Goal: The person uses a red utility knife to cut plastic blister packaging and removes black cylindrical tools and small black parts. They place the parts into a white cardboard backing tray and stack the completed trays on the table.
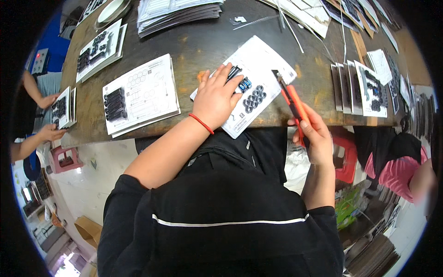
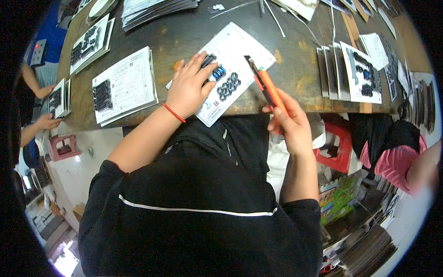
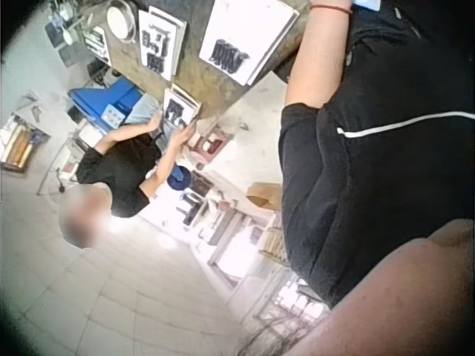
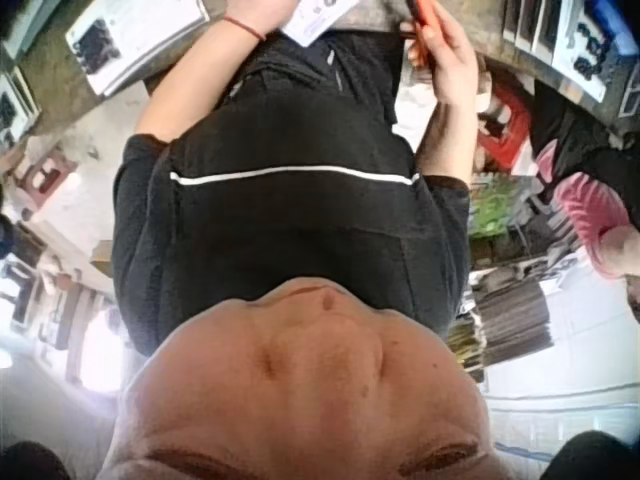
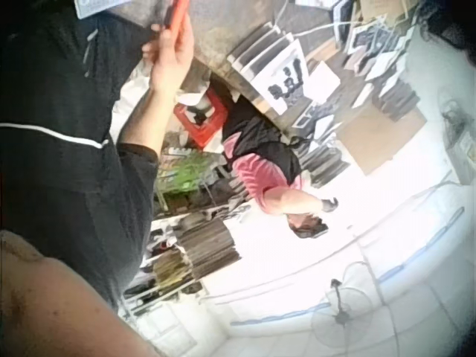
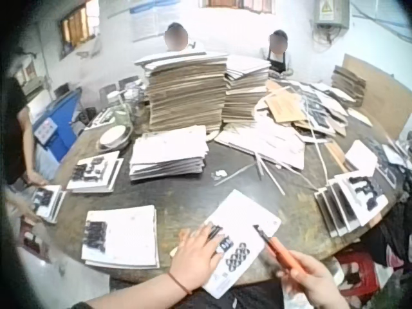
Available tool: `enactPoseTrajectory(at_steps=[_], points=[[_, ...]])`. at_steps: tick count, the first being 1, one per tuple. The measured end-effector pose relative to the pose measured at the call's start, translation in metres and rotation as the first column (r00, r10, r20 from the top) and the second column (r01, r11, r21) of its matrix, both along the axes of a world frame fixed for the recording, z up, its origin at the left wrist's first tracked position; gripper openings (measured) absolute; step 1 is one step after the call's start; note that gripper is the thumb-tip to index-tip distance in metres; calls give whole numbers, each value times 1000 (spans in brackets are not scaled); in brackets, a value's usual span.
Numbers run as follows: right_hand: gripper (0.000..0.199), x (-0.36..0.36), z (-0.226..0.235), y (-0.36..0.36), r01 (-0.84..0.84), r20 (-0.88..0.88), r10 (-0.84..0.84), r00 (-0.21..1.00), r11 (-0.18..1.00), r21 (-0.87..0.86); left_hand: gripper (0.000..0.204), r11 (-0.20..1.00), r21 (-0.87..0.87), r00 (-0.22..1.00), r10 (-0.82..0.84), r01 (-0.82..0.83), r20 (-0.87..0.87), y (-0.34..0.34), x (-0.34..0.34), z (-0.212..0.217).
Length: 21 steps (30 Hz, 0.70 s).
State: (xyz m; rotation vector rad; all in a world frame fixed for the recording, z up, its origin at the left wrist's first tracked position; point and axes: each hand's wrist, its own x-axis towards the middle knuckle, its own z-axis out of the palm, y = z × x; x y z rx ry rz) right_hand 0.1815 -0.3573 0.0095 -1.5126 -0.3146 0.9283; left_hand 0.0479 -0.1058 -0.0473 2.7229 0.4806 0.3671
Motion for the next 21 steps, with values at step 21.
enactPoseTrajectory(at_steps=[21], points=[[36, 71, 16, 68, -463, 206, 566, 798, 795, -392, 37, 967, -227, 976, -70, 117, 204, 3, -33, 4]])
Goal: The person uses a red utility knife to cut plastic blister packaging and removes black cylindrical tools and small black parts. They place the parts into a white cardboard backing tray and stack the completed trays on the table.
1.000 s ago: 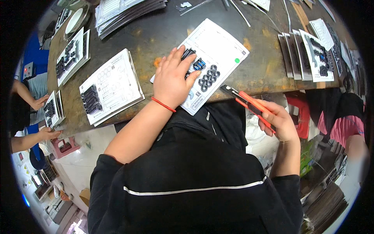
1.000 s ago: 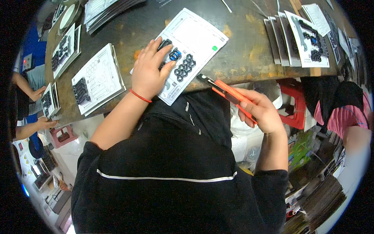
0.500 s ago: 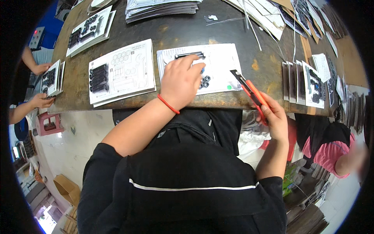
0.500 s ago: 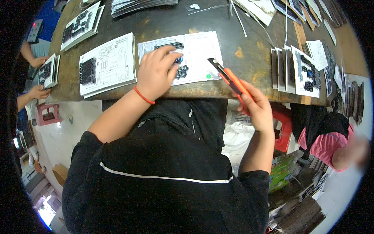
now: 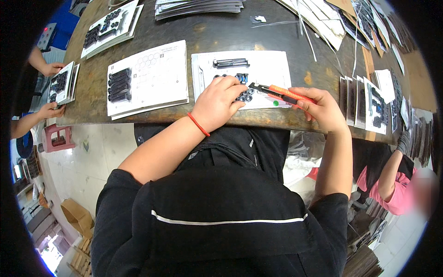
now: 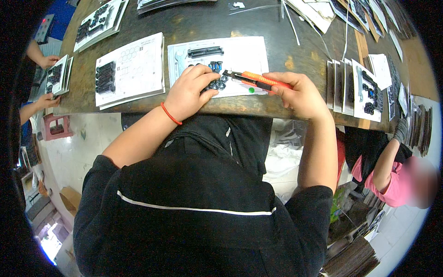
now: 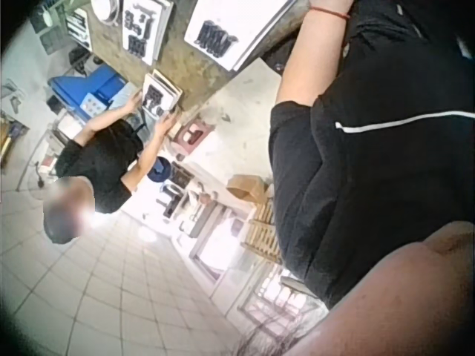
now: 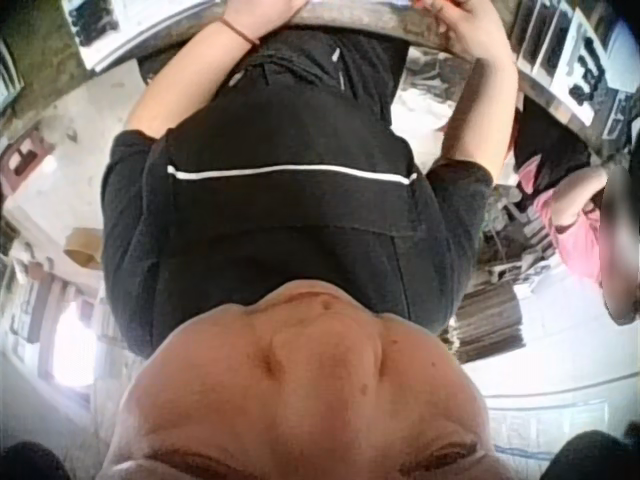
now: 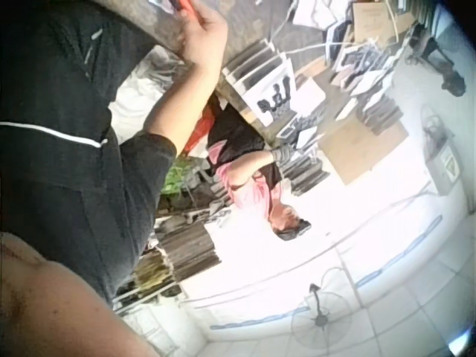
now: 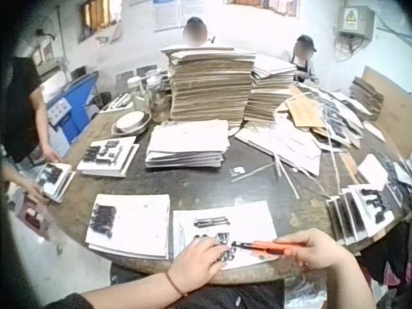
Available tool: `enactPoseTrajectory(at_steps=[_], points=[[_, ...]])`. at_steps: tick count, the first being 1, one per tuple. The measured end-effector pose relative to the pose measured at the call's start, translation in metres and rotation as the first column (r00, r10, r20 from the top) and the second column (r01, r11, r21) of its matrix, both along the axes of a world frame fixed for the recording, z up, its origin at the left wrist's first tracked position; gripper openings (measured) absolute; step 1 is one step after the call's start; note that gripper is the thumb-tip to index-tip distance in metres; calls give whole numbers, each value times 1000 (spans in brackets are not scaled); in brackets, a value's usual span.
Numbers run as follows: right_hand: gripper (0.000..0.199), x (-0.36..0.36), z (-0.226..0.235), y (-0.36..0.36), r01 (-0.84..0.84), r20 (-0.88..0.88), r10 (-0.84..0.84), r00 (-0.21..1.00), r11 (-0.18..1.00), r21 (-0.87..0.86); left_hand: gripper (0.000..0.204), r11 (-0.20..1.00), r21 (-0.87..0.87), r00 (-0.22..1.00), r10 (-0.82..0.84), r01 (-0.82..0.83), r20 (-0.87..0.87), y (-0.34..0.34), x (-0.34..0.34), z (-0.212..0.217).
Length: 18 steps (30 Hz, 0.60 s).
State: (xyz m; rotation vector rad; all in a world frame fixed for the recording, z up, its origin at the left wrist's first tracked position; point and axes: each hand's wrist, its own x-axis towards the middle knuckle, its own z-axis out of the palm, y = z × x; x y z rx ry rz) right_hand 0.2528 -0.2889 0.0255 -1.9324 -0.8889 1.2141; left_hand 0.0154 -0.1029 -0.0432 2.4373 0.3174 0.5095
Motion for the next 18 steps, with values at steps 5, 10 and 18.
enactPoseTrajectory(at_steps=[5, 10, 18], points=[[38, 11, 16, 12, -101, 82, 109, 991, 990, -100, 35, 1000, 1, 999, 1, -1, 47, 0, 0, -7], [38, 16, 25, -3, -111, 123, 124, 985, 988, -107, 36, 1000, -6, 999, 13, -12, 51, -1, -2, -4], [52, -5, -45, 0, 221, 797, -339, 500, 940, 261, 37, 965, -185, 980, 195, -183, 47, -7, 11, 2]])
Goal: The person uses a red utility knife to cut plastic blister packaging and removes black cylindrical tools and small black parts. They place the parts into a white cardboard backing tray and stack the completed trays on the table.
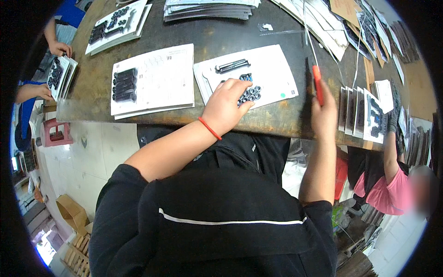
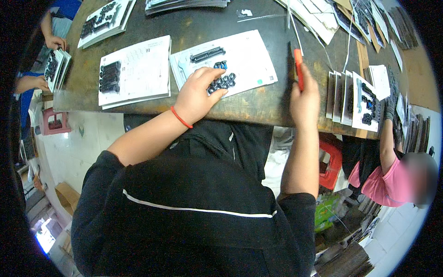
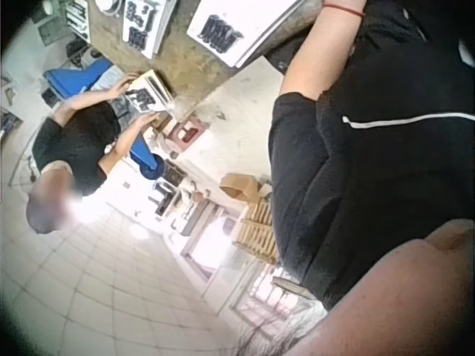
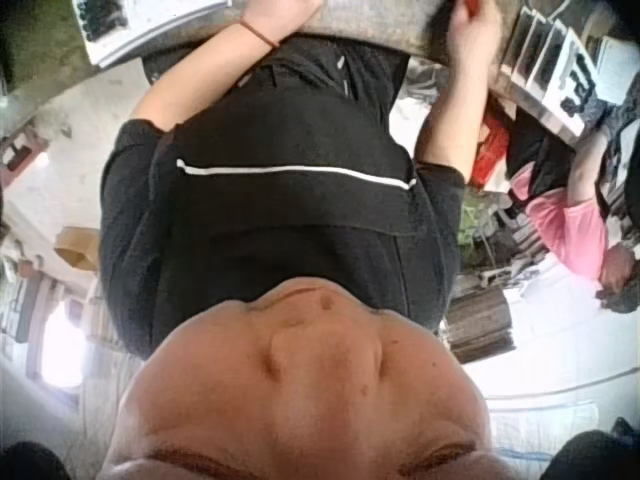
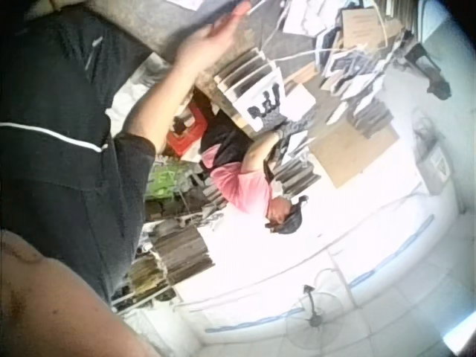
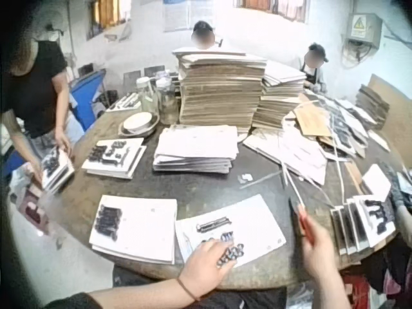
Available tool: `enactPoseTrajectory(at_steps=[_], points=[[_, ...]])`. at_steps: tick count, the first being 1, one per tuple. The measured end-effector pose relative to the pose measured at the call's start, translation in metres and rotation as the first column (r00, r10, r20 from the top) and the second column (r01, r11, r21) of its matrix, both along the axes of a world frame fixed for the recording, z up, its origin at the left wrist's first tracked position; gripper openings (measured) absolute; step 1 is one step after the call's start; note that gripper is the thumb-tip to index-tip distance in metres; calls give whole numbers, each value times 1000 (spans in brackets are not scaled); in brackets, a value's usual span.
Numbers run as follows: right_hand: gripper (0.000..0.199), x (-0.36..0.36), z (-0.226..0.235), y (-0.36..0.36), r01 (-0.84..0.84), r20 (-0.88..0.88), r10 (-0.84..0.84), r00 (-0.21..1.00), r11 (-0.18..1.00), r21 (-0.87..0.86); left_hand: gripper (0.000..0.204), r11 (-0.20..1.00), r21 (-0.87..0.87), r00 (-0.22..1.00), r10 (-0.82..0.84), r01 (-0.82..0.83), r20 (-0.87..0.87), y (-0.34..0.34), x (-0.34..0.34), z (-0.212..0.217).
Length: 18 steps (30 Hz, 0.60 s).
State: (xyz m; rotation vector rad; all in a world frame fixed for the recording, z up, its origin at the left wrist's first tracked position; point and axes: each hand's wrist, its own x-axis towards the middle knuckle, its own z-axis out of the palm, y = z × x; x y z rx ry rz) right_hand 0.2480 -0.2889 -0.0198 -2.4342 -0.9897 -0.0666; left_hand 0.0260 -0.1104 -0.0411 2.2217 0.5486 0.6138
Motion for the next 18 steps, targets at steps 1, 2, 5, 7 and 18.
enactPoseTrajectory(at_steps=[1, 2, 5, 7, 18], points=[[56, -5, -1, 3, -5, -105, -1, 995, 998, -58, 36, 1000, -22, 1000, -20, 20, 6, 5, -2, 5], [54, -11, -10, 5, 19, -56, -27, 998, 992, -123, 36, 998, -40, 999, -38, 38, 7, 12, -5, 9], [44, -51, -14, 17, 46, 214, -54, 975, 998, 41, 35, 967, 251, 996, 64, -46, -66, 45, -19, 26], [30, -79, -19, 25, -180, 100, 160, 982, 952, 249, 37, 926, 373, 980, 130, -65, -152, 59, -20, 23], [31, -139, -20, 26, -215, -13, 220, 976, 966, 144, 41, 918, 394, 917, 111, 53, -382, 43, -24, 27]])
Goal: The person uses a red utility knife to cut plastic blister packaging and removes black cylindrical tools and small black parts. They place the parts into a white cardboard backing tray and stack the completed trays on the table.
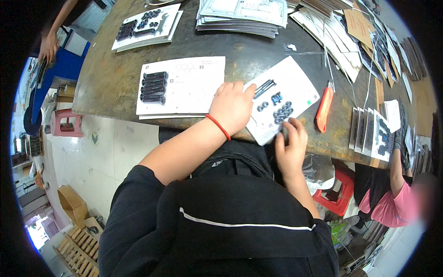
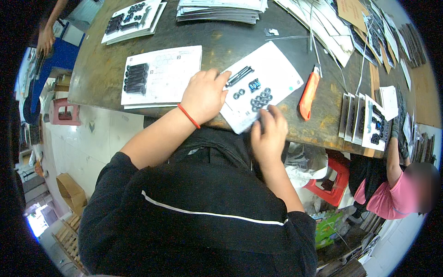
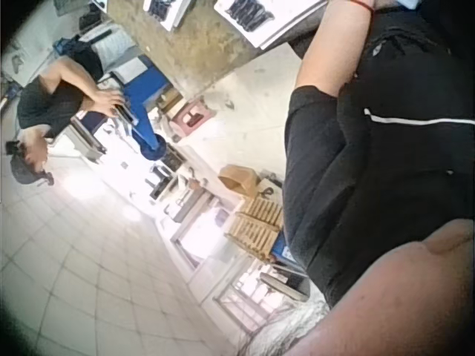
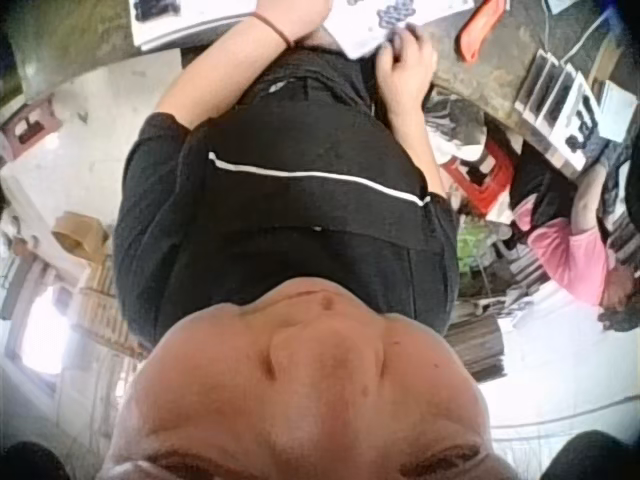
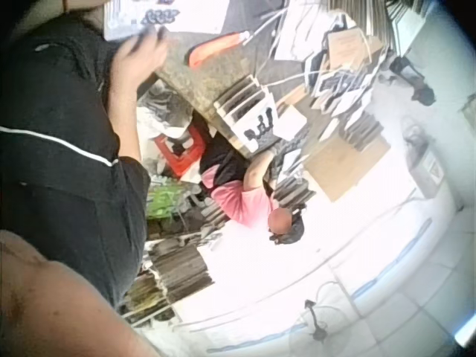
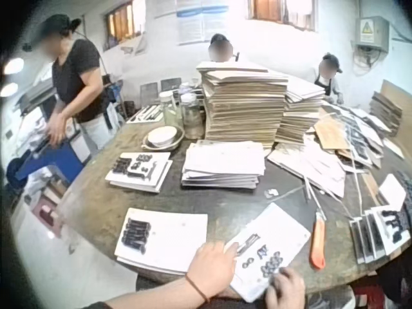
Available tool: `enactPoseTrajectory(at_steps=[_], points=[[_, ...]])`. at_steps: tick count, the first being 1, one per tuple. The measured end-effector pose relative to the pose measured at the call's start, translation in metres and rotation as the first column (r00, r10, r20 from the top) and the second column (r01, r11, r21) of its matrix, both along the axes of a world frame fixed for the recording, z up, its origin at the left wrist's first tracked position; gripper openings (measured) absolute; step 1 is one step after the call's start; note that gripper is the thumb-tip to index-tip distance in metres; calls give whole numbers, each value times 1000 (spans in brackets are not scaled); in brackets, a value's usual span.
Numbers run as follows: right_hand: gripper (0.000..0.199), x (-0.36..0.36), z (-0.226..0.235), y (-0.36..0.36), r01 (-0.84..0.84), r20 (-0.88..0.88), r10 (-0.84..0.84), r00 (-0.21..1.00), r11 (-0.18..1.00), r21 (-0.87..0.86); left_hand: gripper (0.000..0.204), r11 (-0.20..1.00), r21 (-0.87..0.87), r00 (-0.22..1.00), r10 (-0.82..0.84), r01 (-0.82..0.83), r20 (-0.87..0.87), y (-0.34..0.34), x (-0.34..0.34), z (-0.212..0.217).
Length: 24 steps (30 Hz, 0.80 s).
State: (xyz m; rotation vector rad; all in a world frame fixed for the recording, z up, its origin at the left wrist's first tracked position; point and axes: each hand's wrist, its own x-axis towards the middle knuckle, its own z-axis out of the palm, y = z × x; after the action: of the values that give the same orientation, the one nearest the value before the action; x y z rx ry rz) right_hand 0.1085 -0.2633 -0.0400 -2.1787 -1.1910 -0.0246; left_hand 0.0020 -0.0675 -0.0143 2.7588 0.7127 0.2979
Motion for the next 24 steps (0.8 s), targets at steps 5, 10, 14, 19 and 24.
enactPoseTrajectory(at_steps=[5, 10, 14, 19, 24], points=[[35, 32, 3, -6, 33, -59, -36, 998, 998, -54, 36, 945, -282, 983, -181, 164, -35, -36, -18, 19], [38, 53, 9, 10, 80, 42, -78, 996, 996, -47, 27, 627, -547, 798, -588, 555, 137, -56, -21, 12], [37, 51, 13, 36, 117, 172, -97, 980, 987, -108, 27, 876, -259, 901, -337, 407, 274, -37, 3, 16], [29, 64, 5, 49, 69, 182, -31, 983, 977, -203, 58, 975, -38, 951, -205, 219, 232, -29, 35, -34], [27, 68, 2, 51, 15, 196, 29, 980, 976, -217, 65, 975, -75, 969, -198, 211, 148, -32, 33, -40]])
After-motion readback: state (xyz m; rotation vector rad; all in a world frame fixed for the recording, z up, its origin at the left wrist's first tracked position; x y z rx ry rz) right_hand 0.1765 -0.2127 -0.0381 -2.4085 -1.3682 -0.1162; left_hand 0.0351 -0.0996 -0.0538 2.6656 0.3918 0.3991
